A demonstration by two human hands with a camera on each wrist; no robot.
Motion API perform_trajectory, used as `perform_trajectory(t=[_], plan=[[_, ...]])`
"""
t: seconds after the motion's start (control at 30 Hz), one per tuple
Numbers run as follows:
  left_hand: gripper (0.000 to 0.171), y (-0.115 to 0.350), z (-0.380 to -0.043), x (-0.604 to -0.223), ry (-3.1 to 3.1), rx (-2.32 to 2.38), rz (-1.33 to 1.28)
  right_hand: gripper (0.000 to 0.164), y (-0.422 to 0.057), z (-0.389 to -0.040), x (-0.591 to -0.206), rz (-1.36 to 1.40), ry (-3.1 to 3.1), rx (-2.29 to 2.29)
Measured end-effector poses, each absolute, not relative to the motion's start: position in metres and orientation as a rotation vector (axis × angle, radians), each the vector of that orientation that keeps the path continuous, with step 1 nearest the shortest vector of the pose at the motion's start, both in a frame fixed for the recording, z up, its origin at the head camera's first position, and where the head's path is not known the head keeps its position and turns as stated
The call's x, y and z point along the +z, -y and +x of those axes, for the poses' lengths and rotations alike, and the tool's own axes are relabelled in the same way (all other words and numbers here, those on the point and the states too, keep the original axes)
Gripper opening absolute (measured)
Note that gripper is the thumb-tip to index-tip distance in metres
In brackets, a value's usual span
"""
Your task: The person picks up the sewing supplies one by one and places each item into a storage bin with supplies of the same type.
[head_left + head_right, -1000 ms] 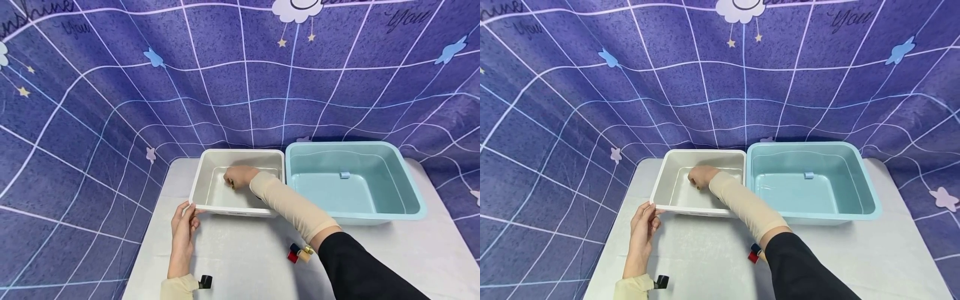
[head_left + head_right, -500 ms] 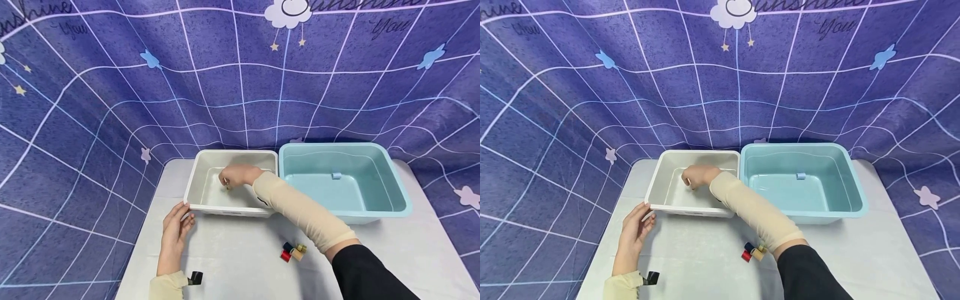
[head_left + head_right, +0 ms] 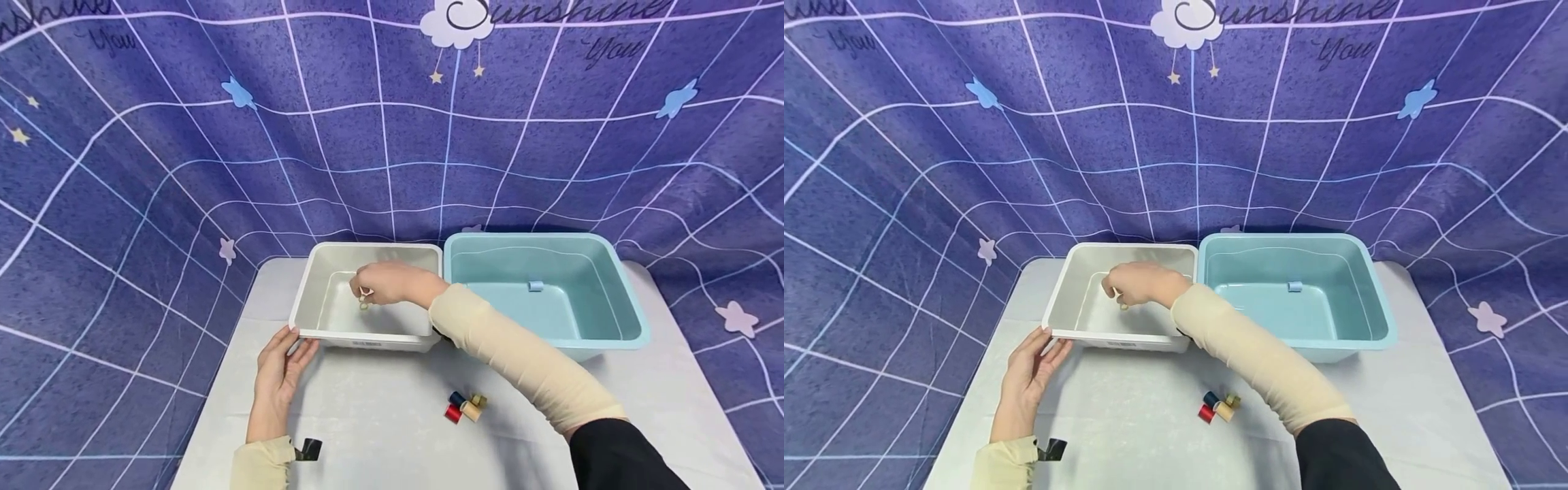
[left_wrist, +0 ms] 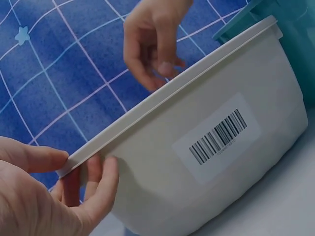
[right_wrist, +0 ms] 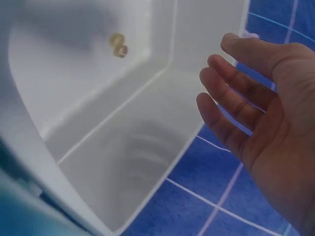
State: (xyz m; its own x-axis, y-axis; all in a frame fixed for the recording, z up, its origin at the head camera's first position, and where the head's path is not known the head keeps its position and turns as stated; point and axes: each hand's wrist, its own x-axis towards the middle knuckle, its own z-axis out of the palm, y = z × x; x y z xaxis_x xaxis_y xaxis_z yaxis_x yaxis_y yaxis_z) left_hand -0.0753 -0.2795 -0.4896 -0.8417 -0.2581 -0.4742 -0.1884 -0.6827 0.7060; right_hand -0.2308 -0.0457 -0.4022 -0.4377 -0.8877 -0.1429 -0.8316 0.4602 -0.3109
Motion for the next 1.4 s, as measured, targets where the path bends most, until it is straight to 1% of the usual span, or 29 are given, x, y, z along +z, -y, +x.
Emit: perform_trajectory(t=[0.2, 0.43, 0.53, 0.6, 0.93, 1.03, 1.23, 1.4], plan=[[0.022, 0.272, -0.074, -0.495, 1.173, -2.703, 0.820, 0.014, 0.028, -0.214, -0.386, -1.515, -2.461, -0.353], [0.040, 0.262, -0.077, -0.497, 1.228, -2.587, 0.837, 0.016, 0.005, -0.188, -0.379, -1.536, -2.501, -0.521], [0.037, 0.259, -0.078, -0.498, 1.215, -2.566, 0.850, 0.019, -0.007, -0.175, -0.378, -1.520, -2.535, -0.600], [0.032, 0.258, -0.079, -0.498, 1.182, -2.561, 0.849, 0.020, -0.015, -0.165, -0.378, -1.499, -2.561, -0.653], [0.028, 0.250, -0.076, -0.502, 1.112, -2.482, 0.836, 0.021, -0.054, -0.115, -0.394, -1.363, -2.632, -0.964], [0.027, 0.249, -0.076, -0.501, 1.131, -2.463, 0.836, 0.021, -0.065, -0.104, -0.398, -1.360, -2.646, -1.024], [0.030, 0.242, -0.073, -0.502, 1.170, -2.433, 0.842, 0.018, -0.091, -0.089, -0.408, -1.344, -2.757, -0.993], [0.023, 0.241, -0.072, -0.503, 1.153, -2.409, 0.829, 0.020, -0.107, -0.080, -0.418, -1.297, -2.785, -1.005]])
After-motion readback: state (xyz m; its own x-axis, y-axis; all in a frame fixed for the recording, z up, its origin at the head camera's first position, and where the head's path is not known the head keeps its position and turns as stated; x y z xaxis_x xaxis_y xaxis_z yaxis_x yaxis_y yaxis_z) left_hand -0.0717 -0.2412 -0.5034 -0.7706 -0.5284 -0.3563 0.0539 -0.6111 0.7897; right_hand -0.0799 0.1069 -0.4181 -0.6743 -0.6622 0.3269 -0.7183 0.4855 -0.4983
